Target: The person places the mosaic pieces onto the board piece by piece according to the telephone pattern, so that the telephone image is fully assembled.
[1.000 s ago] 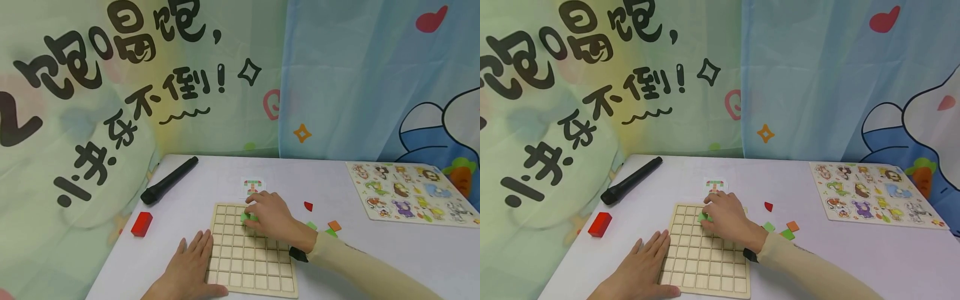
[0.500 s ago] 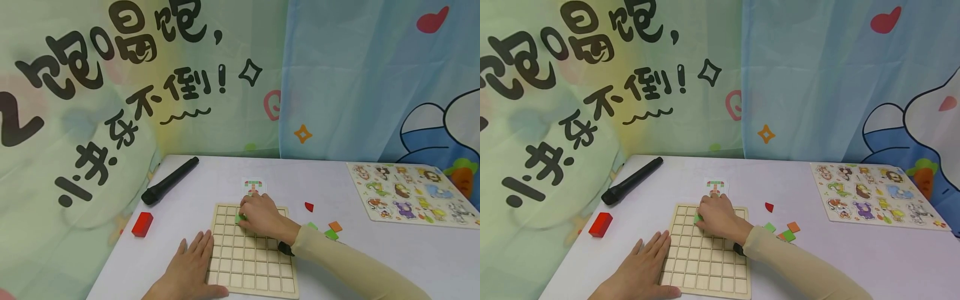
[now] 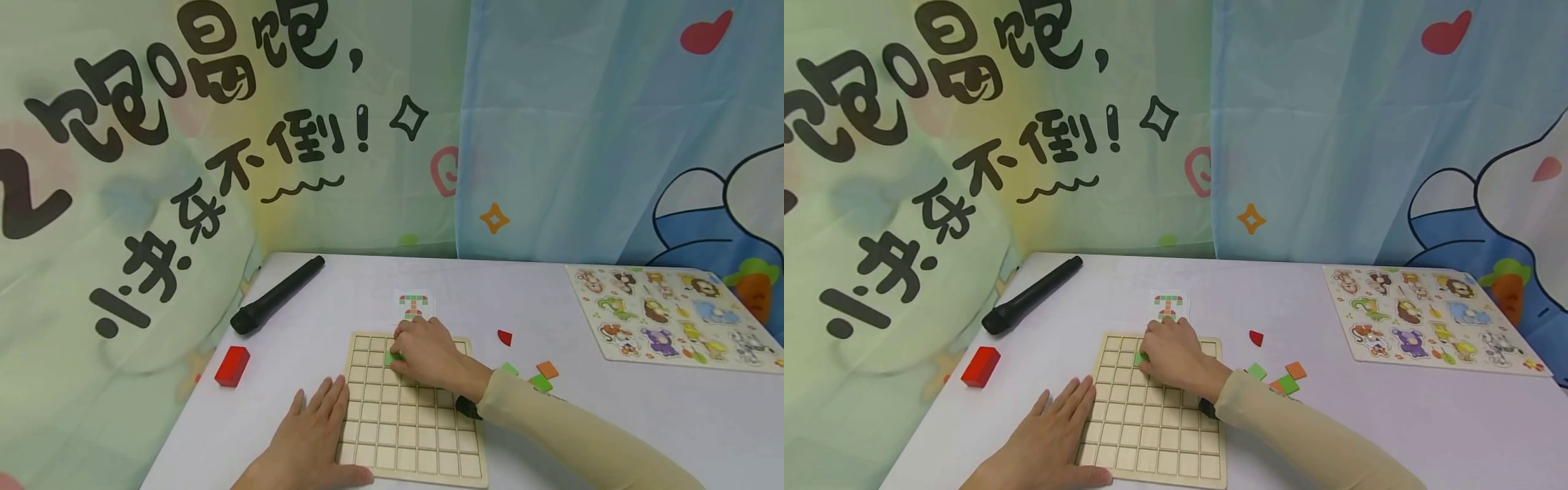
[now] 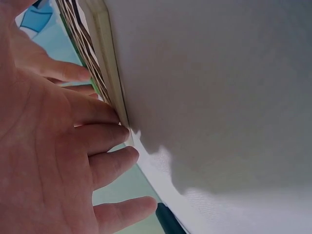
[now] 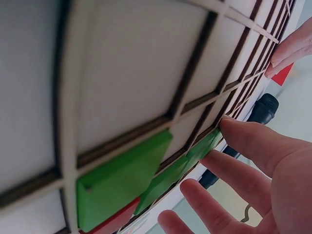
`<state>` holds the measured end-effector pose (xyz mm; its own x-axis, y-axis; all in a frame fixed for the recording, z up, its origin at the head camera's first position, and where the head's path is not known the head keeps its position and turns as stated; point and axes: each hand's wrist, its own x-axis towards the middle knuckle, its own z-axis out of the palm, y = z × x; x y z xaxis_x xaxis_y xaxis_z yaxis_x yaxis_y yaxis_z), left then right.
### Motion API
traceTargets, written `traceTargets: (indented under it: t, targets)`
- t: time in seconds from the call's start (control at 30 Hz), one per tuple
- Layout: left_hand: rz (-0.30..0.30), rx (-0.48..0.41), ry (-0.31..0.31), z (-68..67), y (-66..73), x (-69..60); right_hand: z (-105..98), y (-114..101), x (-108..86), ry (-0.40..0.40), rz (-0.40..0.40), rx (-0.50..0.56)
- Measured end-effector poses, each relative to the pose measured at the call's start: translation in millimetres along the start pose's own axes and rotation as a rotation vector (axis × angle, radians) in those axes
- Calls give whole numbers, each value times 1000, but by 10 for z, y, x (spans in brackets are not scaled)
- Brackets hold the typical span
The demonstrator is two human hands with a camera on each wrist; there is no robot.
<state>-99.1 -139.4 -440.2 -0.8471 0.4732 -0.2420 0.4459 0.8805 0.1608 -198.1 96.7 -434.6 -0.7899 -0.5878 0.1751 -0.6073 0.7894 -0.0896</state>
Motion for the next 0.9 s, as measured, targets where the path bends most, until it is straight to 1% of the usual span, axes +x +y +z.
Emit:
traceTargets:
  t: [0.3, 0.5, 0.6, 0.7, 0.9]
  targets:
    - [-3, 9, -7, -10, 1, -4, 4, 21, -6, -23, 14, 13]
    - [-6, 7, -11, -15, 1, 0, -76, 77, -57, -36, 79, 58]
    - [-14, -9, -25, -15, 3, 12, -153, 152, -118, -20, 124, 87]
    - [-23, -18, -48, -13, 4, 33, -224, 267, -210, -2, 169, 89]
    - [-28, -24, -65, -12, 1, 44, -321, 576, -473, 13, 263, 101]
